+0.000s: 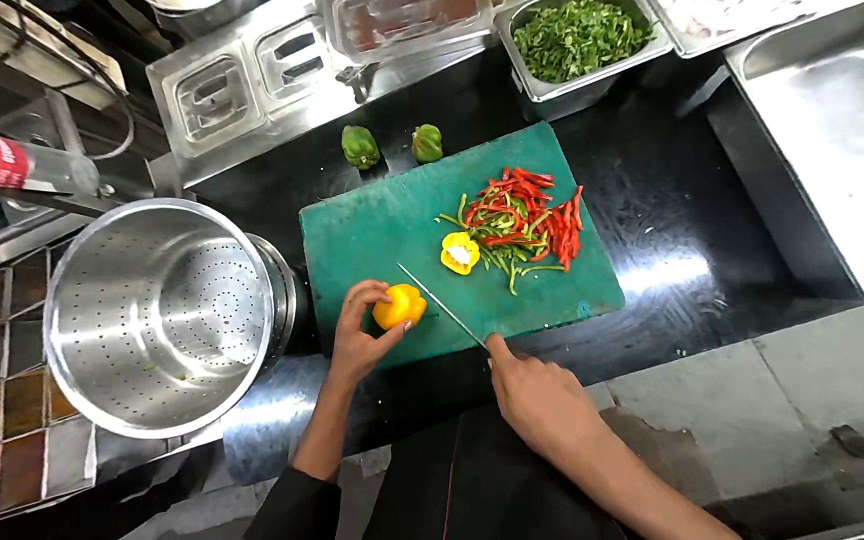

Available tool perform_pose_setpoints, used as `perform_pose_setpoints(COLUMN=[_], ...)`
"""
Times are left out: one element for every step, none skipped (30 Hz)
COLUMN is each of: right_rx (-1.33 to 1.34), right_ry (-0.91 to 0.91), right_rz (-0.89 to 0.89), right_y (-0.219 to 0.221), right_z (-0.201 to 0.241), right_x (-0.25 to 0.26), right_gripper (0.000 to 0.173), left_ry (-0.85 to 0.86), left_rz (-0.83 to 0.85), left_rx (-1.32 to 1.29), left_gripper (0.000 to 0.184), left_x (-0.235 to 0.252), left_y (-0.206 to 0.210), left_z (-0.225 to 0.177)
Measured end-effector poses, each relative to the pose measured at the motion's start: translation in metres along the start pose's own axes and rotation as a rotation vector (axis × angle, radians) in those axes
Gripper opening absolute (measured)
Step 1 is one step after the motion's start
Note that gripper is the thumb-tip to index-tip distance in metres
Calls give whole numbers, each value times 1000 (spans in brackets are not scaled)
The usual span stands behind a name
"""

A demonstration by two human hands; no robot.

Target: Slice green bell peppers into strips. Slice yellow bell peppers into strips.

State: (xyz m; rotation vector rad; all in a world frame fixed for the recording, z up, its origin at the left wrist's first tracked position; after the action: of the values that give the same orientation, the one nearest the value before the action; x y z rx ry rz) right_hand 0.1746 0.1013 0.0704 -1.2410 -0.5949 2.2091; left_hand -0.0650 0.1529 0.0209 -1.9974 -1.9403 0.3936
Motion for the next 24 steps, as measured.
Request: perform_pose_setpoints(right_rx=[-10, -19, -21, -19, -11, -4, 1, 3, 7, 11, 15, 22, 32, 35, 37, 46, 64, 90, 118, 134, 134, 119, 102, 86], right_ry=[-7, -11, -14, -15, -18, -17, -14, -9, -5, -2, 2, 2, 0, -9, -19, -28, -35, -43, -55, -74, -103, -139, -175, -201], right_rz=[-23, -39, -45, -53, -59, -57, -51, -45, -40, -35, -30, -22, -14, -14, -9, -7, -6, -11, -35, -67, -116, -179, -247, -294], right_y=[-1, -3, -4, -5, -5, -5, -4, -4, -3, -2, -2, -1, -1, -1, -1, -1, -2, -4, -6, -9, -12, -14, -16, -17], right_z=[4, 7, 10, 12, 13, 15, 16, 17, 17, 18, 18, 17, 17, 16, 16, 16, 18, 19, 22, 24, 27, 30, 32, 33], right_x=[-5, -9, -12, -14, -16, -17, -18, -19, -20, -20, -20, -20, -18, -16, -12, -8, -2, 5, 13, 21, 30, 39, 48, 54], right_gripper=[33, 32, 31, 30, 31, 31, 32, 33, 34, 35, 35, 35, 34, 32, 30, 28, 27, 27, 27, 26, 24, 22, 20, 18], left_ry=[30, 63, 90, 106, 113, 111, 108, 107, 103, 95, 92, 96, 104, 112, 115, 113, 108, 103, 102, 103, 108, 120, 134, 145], left_rz=[3, 8, 16, 18, 19, 21, 24, 26, 24, 25, 29, 33, 38, 45, 53, 59, 62, 67, 68, 71, 73, 76, 79, 80], left_rx=[43, 83, 126, 168, 202, 231, 256, 276, 292, 306, 317, 327, 334, 342, 351, 359, 369, 381, 394, 403, 413, 419, 421, 415], left_gripper=[36, 33, 33, 32, 33, 34, 35, 36, 37, 38, 38, 39, 38, 38, 39, 39, 39, 39, 38, 38, 38, 37, 36, 35], left_x=[3, 5, 7, 8, 8, 8, 8, 8, 8, 7, 6, 6, 6, 6, 6, 6, 7, 8, 9, 9, 9, 9, 8, 8], left_y=[4, 9, 12, 15, 17, 19, 19, 20, 20, 21, 21, 22, 23, 24, 25, 26, 26, 26, 27, 27, 28, 29, 30, 30], left_z=[-4, -8, -11, -14, -16, -17, -17, -17, -17, -17, -17, -17, -17, -16, -16, -17, -17, -18, -19, -20, -20, -20, -21, -21])
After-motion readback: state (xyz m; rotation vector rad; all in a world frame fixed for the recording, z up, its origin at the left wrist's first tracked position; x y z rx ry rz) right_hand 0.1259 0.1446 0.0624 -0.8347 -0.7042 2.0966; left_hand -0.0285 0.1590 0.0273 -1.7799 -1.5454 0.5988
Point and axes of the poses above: each hand's wrist, its own x-axis towards the middle knuckle, its own y-axis out of the palm, z = x × y, the point moved 6 cm from there along x, towards the middle knuckle, and after that the axes turned 12 degrees about -y, right-handed, at the moved point
